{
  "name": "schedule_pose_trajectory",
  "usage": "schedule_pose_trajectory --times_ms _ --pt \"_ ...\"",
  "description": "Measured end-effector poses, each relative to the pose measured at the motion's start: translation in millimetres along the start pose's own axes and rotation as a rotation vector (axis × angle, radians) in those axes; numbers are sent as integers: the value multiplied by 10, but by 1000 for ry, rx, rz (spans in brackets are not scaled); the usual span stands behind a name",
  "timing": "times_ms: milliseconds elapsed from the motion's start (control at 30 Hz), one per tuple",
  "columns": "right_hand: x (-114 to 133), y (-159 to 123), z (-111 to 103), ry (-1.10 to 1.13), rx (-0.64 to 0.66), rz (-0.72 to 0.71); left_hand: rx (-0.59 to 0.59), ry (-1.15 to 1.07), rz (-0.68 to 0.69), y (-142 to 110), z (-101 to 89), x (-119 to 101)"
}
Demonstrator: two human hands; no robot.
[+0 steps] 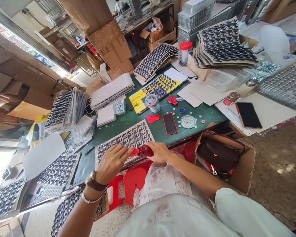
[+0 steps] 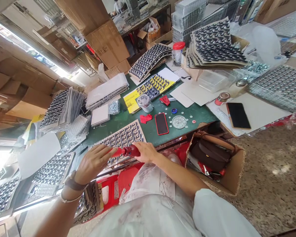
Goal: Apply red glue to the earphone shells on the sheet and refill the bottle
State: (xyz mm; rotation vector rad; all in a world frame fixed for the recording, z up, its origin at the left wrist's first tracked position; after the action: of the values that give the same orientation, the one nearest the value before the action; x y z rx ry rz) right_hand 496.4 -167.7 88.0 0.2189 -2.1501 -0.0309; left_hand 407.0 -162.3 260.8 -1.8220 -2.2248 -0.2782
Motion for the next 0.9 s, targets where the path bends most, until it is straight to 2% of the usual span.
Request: schedule_pose_trajectory --times_ms 167,300,467,600,767,900 --pt "0 -10 0 -5 8 3 54 -78 -127 -167 186 126" --pt "4 -9 6 -13 16 3 11 -158 -246 -317 272 214" --pt "28 16 29 -36 31 -10 -44 -294 -348 -453 371 222" --pt "72 41 49 -68 58 -26 -47 -334 -372 -518 431 192" --pt "137 61 54 -122 107 -35 8 -332 -383 -586 510 191" --pt "183 68 58 -170 164 -46 -10 -360 -381 -646 541 205"
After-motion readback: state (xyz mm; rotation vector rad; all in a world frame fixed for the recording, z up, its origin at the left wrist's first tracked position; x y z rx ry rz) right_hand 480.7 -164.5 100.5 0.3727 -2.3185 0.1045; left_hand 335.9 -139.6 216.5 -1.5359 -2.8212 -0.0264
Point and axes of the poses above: each hand's wrist, its own y-axis towards the middle knuckle, its own z-axis out of the palm, x = y × z, the point moved 9 cm from there along y, towards the middle knuckle, and after that the axes turned 4 degrees about y, right-handed, at the moved point
